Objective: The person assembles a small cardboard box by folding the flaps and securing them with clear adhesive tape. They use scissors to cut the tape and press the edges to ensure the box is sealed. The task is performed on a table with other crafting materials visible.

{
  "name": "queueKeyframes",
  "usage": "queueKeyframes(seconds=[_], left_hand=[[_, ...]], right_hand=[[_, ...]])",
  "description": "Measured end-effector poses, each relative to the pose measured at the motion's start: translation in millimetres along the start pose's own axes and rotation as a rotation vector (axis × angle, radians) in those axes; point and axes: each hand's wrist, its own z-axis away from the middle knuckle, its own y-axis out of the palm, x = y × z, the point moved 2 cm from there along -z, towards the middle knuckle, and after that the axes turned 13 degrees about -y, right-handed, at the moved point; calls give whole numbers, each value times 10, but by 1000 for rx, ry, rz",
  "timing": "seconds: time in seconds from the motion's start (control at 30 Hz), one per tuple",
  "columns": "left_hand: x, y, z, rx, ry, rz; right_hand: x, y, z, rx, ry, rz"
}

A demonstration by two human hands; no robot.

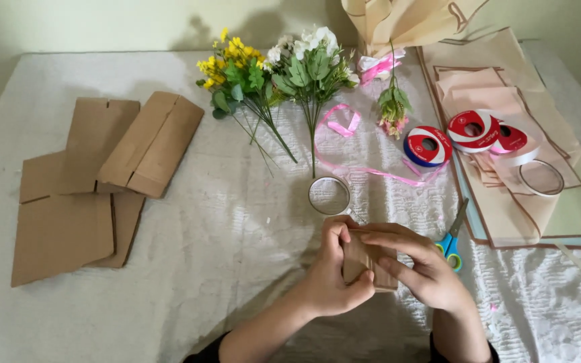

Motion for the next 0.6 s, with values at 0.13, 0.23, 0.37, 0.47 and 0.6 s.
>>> queueKeyframes(seconds=[0.13,0.23,0.37,0.47,0.6], left_hand=[[49,21,14,-11,32,1],[45,15,14,22,34,-20],[84,16,-1,44,47,-21],[89,8,-4,57,82,1],[97,-14,10,90,111,-36]], right_hand=[[-55,67,46,-60,-58,68],[-98,155,110,-162,-100,115],[-164,246,171,-340,-127,191],[-184,263,173,-378,-150,233],[-238,313,179,-464,-183,194]])
